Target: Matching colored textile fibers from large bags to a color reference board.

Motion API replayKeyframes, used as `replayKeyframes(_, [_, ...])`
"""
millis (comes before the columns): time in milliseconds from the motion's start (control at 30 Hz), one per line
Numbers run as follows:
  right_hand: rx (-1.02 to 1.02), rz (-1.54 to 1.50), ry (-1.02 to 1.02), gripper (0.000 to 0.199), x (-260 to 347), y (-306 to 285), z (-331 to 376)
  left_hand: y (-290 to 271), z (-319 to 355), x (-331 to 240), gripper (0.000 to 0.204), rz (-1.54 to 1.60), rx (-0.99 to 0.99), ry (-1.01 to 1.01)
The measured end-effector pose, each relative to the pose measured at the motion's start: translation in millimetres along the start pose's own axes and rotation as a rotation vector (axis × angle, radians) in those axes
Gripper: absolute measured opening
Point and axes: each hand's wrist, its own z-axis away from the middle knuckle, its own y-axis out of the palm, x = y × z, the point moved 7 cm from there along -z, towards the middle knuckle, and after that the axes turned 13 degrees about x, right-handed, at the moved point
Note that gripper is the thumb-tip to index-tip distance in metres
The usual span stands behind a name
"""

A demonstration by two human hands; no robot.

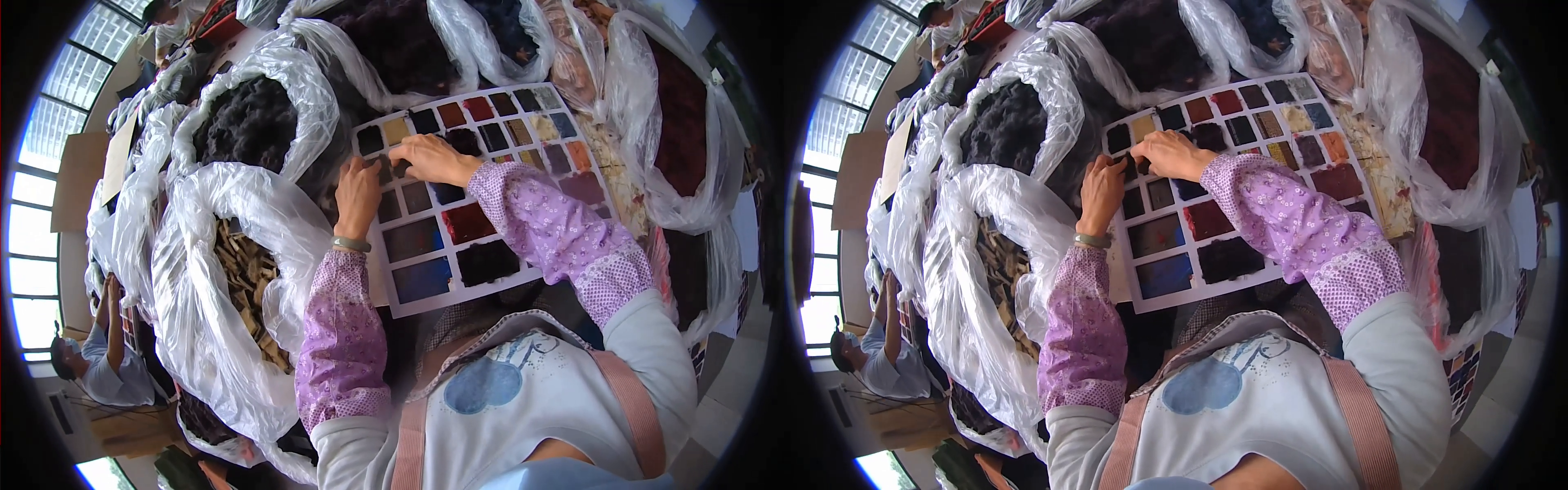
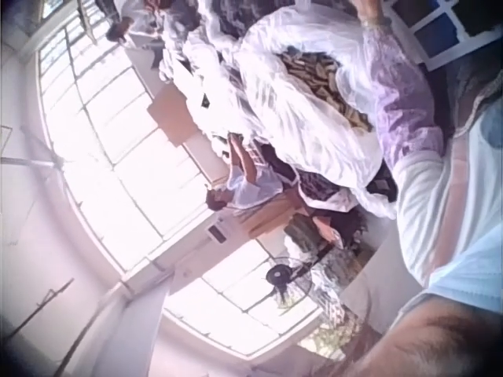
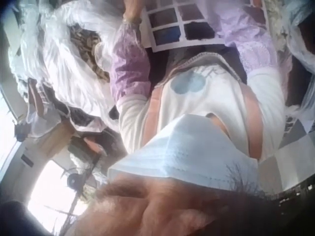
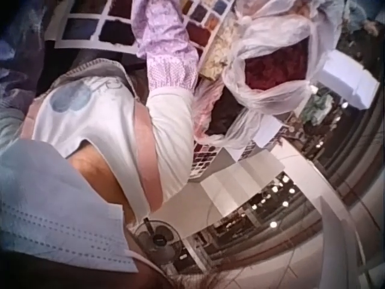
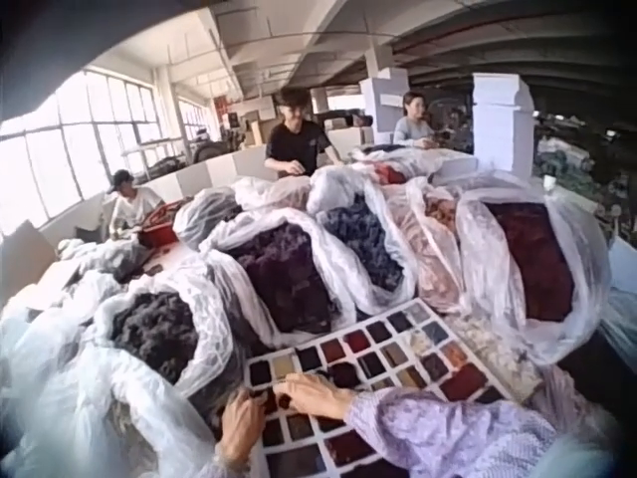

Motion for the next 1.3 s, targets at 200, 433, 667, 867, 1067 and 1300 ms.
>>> replayKeyframes(200, [-0.001,-0.1,0.104,0.017,-14.4,17.3,-3.6,-0.1,-6.1,-6.9,0.023,-0.107,0.103,-0.07])
replayKeyframes(433, [0.073,0.414,0.05,0.013,17.9,19.6,-13.8,-1.5,-1.2,-14.7,0.025,-0.029,0.267,-0.065])
replayKeyframes(667, [0.164,0.277,0.052,0.01,-1.5,18.1,-26.2,9.5,13.4,-36.1,0.052,-0.111,0.287,0.053])
replayKeyframes(867, [0.185,0.21,0.034,0.015,-18.9,4.1,-9.5,7.4,7.2,-58.4,0.055,-0.223,0.336,0.059])
replayKeyframes(1067, [-0.419,0.033,0.037,0.015,-113.3,-162.0,80.6,-7.8,-9.4,-52.3,0.031,-0.331,0.475,0.008])
replayKeyframes(1300, [-0.688,0.761,0.654,0.024,-318.6,-316.5,186.6,-73.0,-154.2,-114.8,0.022,-0.008,0.039,0.21])
